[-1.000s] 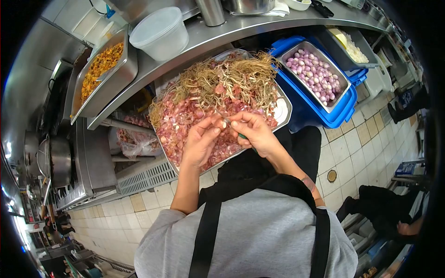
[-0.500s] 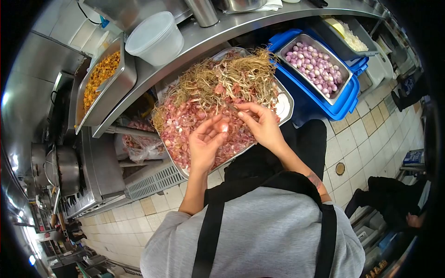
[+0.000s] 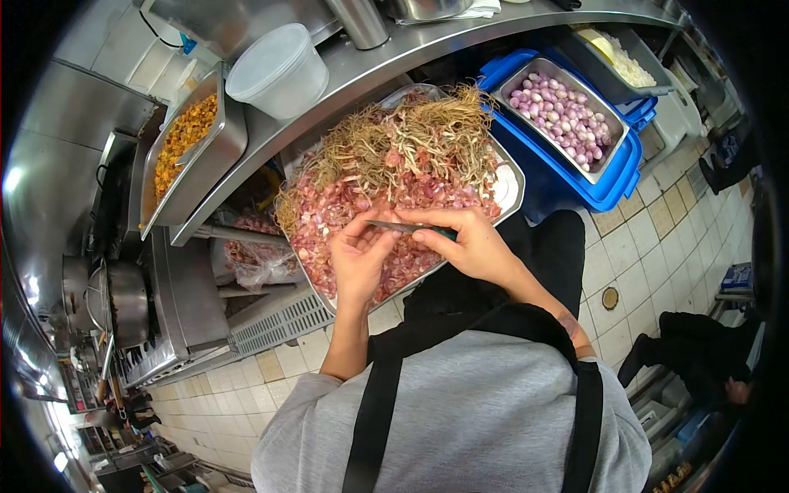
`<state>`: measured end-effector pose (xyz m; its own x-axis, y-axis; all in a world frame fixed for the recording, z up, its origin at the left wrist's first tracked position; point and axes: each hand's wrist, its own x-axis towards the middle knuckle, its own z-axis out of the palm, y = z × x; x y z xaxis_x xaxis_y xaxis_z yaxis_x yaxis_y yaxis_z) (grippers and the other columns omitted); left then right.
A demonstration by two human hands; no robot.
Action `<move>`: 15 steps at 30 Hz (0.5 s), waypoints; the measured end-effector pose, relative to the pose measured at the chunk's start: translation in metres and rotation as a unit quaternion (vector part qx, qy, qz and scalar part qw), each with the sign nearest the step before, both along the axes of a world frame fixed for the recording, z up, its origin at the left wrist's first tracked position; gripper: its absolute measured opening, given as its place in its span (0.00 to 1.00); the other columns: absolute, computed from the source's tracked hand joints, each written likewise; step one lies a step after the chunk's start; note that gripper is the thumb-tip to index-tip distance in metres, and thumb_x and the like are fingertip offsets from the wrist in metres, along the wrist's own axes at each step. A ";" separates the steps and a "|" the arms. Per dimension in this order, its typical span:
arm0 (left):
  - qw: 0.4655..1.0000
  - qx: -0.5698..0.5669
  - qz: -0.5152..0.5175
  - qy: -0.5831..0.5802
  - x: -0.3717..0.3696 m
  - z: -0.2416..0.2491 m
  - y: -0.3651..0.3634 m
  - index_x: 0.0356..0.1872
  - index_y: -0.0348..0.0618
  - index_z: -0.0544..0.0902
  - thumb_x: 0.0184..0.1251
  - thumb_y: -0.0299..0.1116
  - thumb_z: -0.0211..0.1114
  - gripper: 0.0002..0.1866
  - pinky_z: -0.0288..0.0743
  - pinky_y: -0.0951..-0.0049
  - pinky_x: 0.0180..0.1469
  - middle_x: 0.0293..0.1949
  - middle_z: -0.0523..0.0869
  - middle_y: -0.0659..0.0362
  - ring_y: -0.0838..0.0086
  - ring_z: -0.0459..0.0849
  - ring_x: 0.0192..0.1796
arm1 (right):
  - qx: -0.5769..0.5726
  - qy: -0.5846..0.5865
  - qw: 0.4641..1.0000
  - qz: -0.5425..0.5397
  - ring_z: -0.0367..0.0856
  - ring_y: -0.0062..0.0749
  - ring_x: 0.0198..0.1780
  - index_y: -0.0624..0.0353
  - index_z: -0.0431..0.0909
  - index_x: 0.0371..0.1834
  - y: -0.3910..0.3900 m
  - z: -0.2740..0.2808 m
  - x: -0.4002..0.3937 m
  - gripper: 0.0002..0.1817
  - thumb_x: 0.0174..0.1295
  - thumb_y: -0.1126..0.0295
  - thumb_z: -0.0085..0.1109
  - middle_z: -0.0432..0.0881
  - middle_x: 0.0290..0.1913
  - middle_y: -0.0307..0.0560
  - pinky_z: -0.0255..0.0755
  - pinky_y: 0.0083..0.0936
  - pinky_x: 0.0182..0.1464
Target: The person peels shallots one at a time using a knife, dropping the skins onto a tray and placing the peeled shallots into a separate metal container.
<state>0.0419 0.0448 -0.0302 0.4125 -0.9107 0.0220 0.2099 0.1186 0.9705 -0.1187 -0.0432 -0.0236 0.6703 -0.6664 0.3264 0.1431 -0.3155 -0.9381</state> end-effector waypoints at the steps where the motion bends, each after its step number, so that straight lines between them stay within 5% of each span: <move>1: 1.000 0.006 -0.005 -0.010 0.001 -0.002 0.000 0.48 0.31 0.76 0.55 0.14 0.63 0.18 0.75 0.76 0.53 0.50 0.79 0.52 0.74 0.80 0.48 | -0.012 0.002 1.000 -0.006 0.82 0.28 0.33 0.60 0.78 0.50 0.000 0.001 0.000 0.16 0.58 0.72 0.58 0.84 0.37 0.52 0.73 0.23 0.38; 6: 1.000 0.017 -0.008 -0.009 0.001 -0.004 0.001 0.49 0.31 0.77 0.54 0.15 0.64 0.18 0.75 0.78 0.52 0.48 0.80 0.52 0.76 0.79 0.49 | 0.040 0.032 0.999 0.002 0.76 0.19 0.26 0.60 0.78 0.51 0.000 0.002 -0.002 0.14 0.61 0.73 0.55 0.83 0.30 0.46 0.70 0.18 0.30; 10: 0.999 0.001 -0.031 0.042 -0.004 0.002 -0.002 0.51 0.32 0.75 0.56 0.17 0.63 0.19 0.73 0.78 0.54 0.51 0.79 0.50 0.75 0.78 0.51 | 0.330 -0.047 0.942 0.052 0.65 0.07 0.21 0.60 0.77 0.53 -0.004 -0.005 0.001 0.14 0.66 0.71 0.51 0.75 0.24 0.31 0.56 0.08 0.21; 15: 0.993 -0.026 -0.035 0.108 -0.008 0.005 -0.008 0.55 0.33 0.72 0.58 0.17 0.60 0.21 0.72 0.77 0.55 0.54 0.78 0.49 0.74 0.78 0.51 | 0.188 -0.027 0.979 -0.071 0.64 0.09 0.19 0.58 0.76 0.55 -0.012 -0.024 0.007 0.15 0.66 0.71 0.50 0.76 0.25 0.33 0.57 0.09 0.20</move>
